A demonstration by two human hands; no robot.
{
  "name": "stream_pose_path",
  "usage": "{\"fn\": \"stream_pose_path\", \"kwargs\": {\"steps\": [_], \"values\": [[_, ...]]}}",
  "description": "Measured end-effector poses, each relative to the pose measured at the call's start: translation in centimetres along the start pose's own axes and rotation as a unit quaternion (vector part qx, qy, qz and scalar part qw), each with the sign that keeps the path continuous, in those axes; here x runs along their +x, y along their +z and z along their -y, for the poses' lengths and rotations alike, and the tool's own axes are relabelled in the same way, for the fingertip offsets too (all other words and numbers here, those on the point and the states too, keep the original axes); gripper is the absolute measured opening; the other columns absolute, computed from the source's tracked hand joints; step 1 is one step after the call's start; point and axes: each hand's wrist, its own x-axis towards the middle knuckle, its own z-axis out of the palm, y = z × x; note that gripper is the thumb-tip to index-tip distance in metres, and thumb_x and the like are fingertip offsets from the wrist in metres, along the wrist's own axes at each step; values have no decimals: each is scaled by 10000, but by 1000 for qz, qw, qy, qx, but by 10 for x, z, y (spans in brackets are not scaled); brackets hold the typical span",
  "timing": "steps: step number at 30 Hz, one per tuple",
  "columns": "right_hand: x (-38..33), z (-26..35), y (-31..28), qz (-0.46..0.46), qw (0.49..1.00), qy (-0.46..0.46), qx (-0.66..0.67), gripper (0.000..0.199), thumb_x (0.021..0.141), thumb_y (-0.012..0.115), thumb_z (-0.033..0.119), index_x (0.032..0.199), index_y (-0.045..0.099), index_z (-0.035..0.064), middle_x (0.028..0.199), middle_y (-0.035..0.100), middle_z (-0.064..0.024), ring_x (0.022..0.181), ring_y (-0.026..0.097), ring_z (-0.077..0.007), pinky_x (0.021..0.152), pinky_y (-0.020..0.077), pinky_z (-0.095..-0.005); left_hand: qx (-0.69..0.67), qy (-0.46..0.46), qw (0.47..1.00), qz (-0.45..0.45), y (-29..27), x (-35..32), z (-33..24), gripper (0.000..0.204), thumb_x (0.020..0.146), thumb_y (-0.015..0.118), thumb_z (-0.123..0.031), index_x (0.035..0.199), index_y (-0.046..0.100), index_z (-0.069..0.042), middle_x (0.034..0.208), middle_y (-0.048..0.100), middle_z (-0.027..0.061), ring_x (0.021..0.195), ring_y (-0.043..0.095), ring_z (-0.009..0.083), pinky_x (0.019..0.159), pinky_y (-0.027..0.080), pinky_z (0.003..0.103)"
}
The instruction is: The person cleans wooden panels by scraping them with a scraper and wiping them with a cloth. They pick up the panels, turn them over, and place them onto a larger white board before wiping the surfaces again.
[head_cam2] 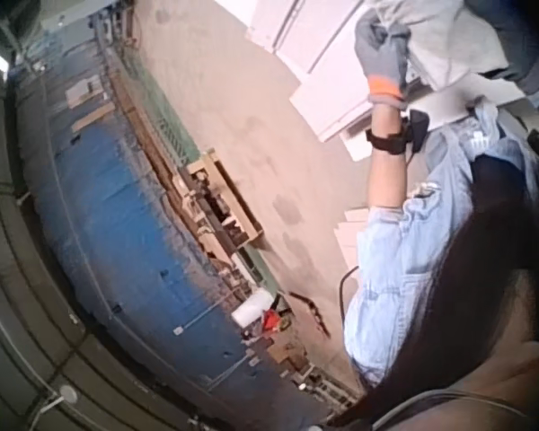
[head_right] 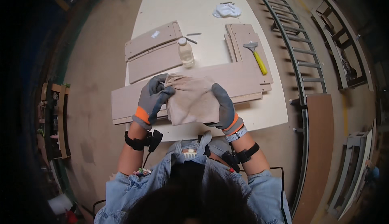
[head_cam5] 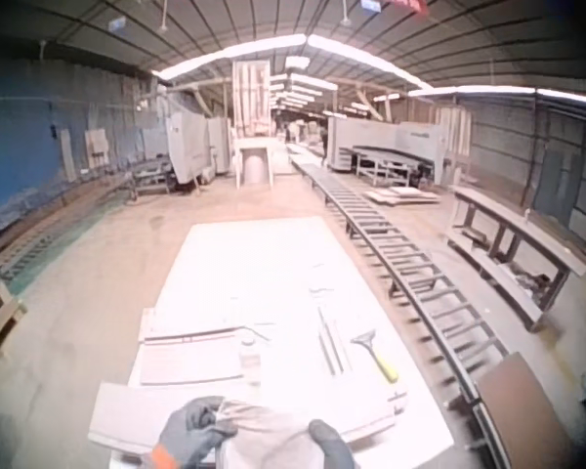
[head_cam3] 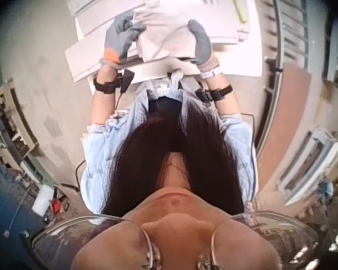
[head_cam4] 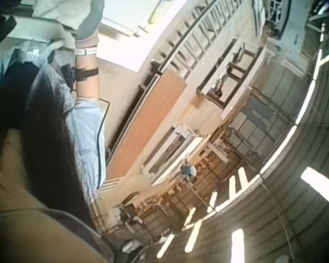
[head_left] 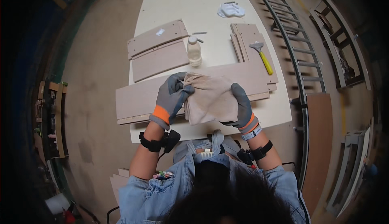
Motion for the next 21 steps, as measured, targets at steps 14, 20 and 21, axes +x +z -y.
{"fn": "stream_pose_path", "kwargs": {"steps": [14,20,21], "values": [[-64,-15,-44,-235,622,-322,-674,430,973,338,267,1308,379,1,1278,481,-129,1165,479,-209,1003,378,-331,345,66,935,-52,-38,10,84,601,800,629,-415,1222,465,-19,1221,510,172,1162,468,329,992,352,435],[-38,49,-80,-496,320,-374,-715,514,885,488,238,1282,374,-68,1266,455,-212,1168,435,-335,1017,303,-387,651,-15,749,-123,-55,12,144,783,837,461,-522,1360,287,35,1449,230,220,1370,126,356,1091,71,522],[-13,37,-106,-500,186,-229,-814,493,827,537,222,1215,431,-61,1218,476,-231,1108,457,-383,980,340,-421,666,-13,735,-124,-51,14,154,792,840,451,-515,1370,262,42,1457,204,228,1375,102,362,1092,50,525]]}}
